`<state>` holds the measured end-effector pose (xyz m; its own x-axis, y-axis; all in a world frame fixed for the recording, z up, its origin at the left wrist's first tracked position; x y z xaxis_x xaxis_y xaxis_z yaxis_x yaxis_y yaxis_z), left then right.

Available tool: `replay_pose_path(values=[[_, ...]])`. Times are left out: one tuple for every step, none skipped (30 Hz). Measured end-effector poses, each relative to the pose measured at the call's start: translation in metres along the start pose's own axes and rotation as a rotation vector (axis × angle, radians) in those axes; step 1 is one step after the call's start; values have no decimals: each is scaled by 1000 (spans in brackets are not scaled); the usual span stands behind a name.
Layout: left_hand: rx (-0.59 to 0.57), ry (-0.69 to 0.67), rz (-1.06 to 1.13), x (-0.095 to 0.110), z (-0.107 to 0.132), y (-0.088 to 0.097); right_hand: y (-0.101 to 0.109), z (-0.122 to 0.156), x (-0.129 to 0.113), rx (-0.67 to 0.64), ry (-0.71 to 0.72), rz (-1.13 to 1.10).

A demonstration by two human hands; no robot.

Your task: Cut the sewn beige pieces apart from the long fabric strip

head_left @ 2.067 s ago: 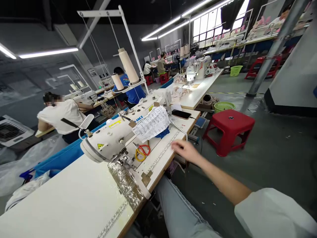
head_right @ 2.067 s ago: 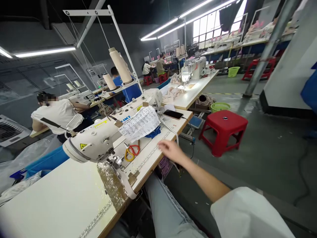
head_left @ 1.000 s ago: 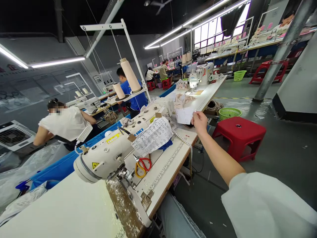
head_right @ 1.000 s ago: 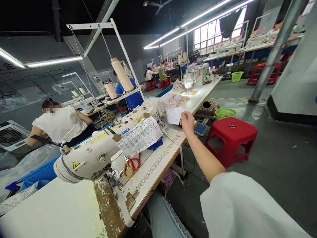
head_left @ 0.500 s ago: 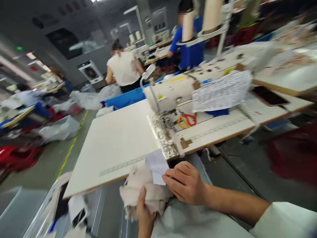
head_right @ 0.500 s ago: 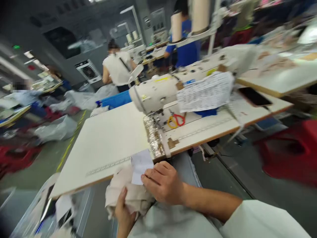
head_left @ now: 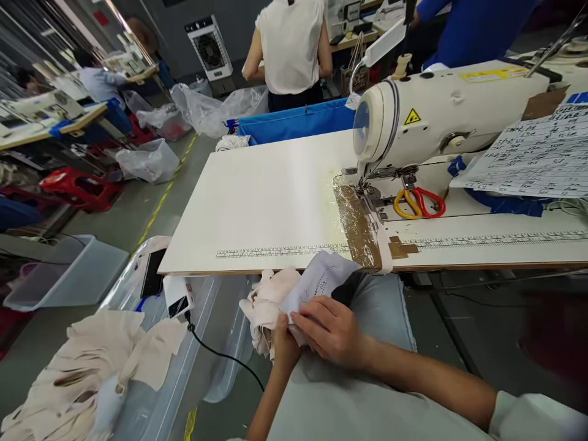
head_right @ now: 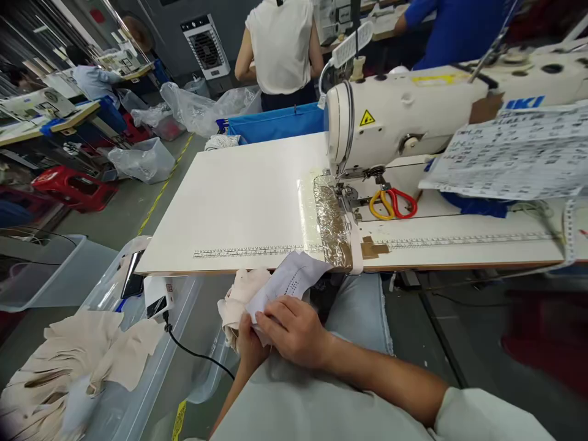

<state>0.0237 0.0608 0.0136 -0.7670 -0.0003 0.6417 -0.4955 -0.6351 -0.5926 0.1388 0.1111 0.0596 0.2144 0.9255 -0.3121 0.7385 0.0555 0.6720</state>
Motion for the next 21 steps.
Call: replay_pose_path(values=[[-9, 13, -16, 2, 0, -3, 0, -1, 1, -11, 4, -18], [-20, 11, -24, 4, 1, -5, 2, -2, 3, -23, 3, -51], [-30, -2, -22, 5, 1, -8, 3, -2, 5, -29, -14, -94], [-36, -20, -14, 7, 2, -10, 5, -2, 7, -27, -52, -142], [-39, -31, -5, 9, 3, -11, 7, -1, 10, -19, -112, -187], [-43, -28, -1, 9, 3, -12, 8, 1, 12, -12, -186, -225], [-49, -14, -4, 10, 3, -12, 8, 3, 14, -14, -262, -253], [-55, 4, -12, 9, 3, -11, 6, 6, 16, -32, -324, -280], [-57, 16, -21, 8, 3, -10, 4, 9, 17, -62, -366, -311], [-49, 20, -28, 6, 2, -9, 1, 12, 17, -92, -391, -342], [-31, 18, -35, 5, 2, -6, -2, 15, 16, -117, -405, -374], [-16, 18, -42, 3, 2, -4, -5, 18, 16, -135, -415, -408], [-12, 25, -49, 1, 2, 0, -8, 20, 16, -150, -429, -449], [-19, 36, -56, -1, 4, 4, -9, 21, 17, -170, -451, -498], [-38, 51, -69, -3, 7, 8, -10, 22, 19, -196, -477, -551], [-65, 65, -91, -3, 10, 14, -10, 22, 21, -227, -499, -604], [-94, 77, -133, -3, 15, 19, -9, 22, 24, -256, -517, -653], [-121, 82, -189, -1, 20, 25, -8, 22, 27, -286, -530, -697], [-144, 82, -249, 3, 24, 31, -6, 22, 29, -314, -541, -741], [-170, 78, -303, 8, 28, 35, -5, 22, 31, -337, -553, -797], [-204, 76, -344, 14, 29, 38, -4, 23, 31, -355, -569, -873]])
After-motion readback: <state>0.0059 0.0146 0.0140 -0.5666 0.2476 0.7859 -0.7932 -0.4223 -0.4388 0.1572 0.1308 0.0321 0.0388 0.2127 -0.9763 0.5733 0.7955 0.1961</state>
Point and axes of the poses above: each hand's wrist, its own z-axis away from the middle knuckle, its own y-axis out of the back of the hand, x = y × z, the point moved 1 cm from there along -z, towards the middle knuckle, and after that the axes turned 9 degrees about -x, right-handed, at the moved point
